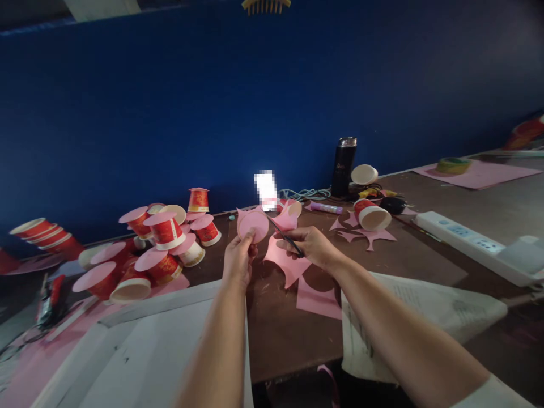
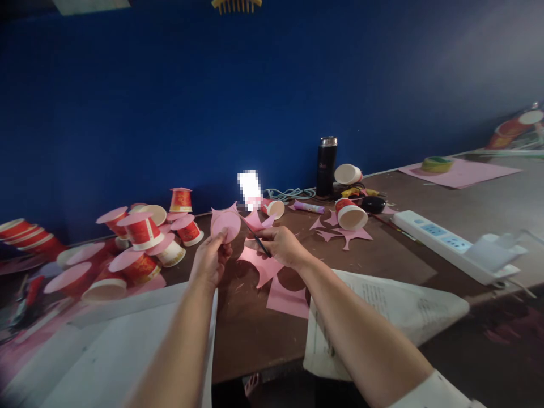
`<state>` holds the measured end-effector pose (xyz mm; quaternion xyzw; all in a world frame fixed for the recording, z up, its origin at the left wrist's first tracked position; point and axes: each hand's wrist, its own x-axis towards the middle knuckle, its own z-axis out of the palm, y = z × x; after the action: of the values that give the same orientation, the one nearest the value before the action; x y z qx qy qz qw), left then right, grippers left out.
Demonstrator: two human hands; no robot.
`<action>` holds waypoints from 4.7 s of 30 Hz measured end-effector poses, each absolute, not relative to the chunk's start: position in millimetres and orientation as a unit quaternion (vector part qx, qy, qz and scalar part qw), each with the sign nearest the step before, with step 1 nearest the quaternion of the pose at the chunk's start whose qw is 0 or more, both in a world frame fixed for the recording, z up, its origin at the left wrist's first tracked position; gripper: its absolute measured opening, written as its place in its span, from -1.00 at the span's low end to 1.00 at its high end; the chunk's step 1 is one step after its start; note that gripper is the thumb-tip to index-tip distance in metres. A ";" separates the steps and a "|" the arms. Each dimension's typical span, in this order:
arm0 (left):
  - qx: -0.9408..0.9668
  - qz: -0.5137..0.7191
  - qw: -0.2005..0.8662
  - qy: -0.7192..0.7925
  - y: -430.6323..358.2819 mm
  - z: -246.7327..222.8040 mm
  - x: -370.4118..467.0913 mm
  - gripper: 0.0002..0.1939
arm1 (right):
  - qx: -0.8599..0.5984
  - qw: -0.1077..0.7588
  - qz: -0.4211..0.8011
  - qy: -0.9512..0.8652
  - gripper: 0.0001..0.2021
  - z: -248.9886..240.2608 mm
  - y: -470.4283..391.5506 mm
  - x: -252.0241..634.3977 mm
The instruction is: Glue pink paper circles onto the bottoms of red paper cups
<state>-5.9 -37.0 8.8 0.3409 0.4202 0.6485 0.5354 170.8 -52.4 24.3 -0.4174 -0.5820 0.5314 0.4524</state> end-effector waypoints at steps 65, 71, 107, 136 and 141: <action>0.315 0.647 0.561 0.409 -37.2 8.5 -2.6 -0.53 | -0.424 0.432 0.529 -0.595 -0.56 19.8 -50.1 173.4; 0.392 0.628 0.491 0.459 -35.1 4.3 -3.0 -0.59 | -0.432 0.437 0.536 -0.579 -0.52 24.3 -53.0 171.7; 0.334 0.658 0.501 0.452 -34.9 8.4 -5.5 -0.60 | -0.429 0.449 0.526 -0.580 -0.56 25.3 -54.0 171.2; 0.304 0.642 0.571 0.412 -37.1 6.4 -1.3 -0.57 | -0.415 0.436 0.533 -0.595 -0.53 19.1 -50.2 173.3; 0.299 0.643 0.569 0.416 -38.7 8.3 -1.5 -0.56 | -0.418 0.431 0.535 -0.595 -0.52 18.2 -49.3 174.1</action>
<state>-1.5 -38.7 8.3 0.2993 0.4157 0.6435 0.5688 174.1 -49.3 18.2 -0.4180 -0.5947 0.5348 0.4309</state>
